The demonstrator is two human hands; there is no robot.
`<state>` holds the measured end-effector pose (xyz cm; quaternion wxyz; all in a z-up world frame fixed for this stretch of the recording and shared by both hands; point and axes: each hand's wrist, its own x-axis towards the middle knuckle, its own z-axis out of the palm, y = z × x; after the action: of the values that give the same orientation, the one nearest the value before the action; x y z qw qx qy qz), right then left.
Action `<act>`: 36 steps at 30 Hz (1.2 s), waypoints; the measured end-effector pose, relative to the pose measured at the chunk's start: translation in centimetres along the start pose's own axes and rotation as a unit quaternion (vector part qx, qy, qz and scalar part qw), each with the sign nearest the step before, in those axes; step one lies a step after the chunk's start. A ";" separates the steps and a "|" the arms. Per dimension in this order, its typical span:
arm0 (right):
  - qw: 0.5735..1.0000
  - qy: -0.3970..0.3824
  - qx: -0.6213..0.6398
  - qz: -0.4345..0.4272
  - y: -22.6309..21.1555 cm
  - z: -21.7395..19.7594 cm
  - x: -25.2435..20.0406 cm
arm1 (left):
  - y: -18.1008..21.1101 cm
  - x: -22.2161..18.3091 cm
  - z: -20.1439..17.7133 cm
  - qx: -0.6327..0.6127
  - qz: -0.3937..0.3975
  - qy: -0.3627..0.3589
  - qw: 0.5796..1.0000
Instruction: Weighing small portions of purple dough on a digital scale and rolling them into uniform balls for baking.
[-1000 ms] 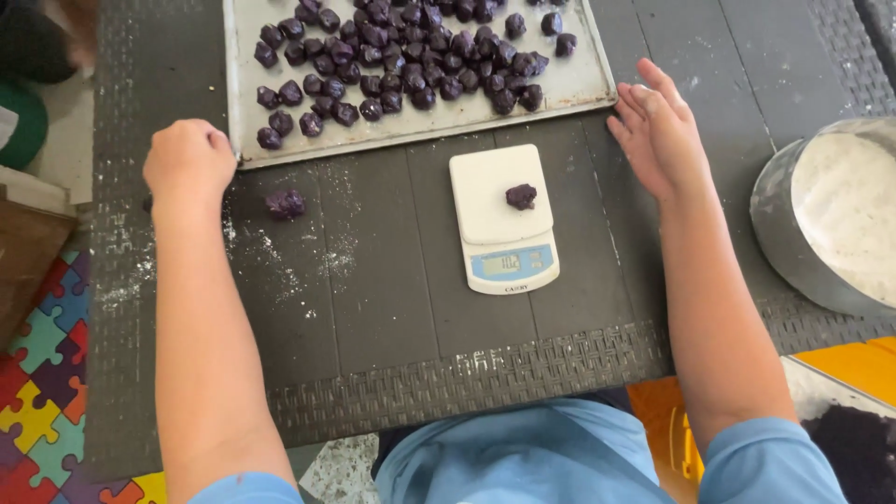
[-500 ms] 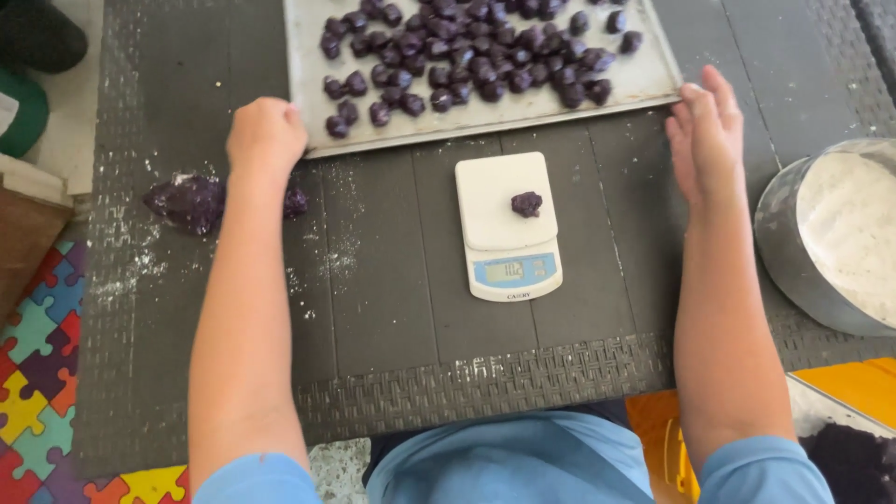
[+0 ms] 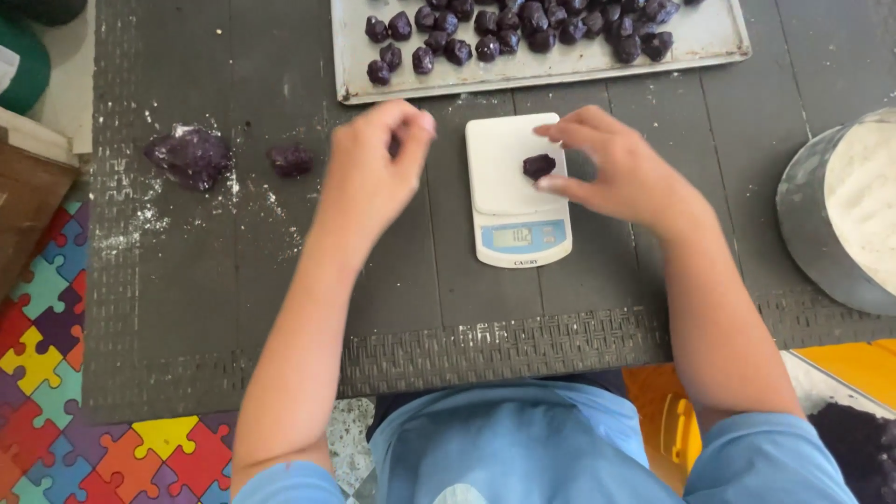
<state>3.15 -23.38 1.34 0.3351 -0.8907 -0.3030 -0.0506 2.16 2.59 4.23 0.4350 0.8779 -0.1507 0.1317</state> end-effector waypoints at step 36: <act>0.993 0.099 -0.014 -0.065 3.1 0.1 -0.3 | -0.9 -1.2 2.1 -0.670 -0.236 0.010 0.704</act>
<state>4.66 -25.30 -0.63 0.3469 -0.8644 -0.3245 -0.1648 1.61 1.61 1.92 0.9269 0.3607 0.0167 -0.1021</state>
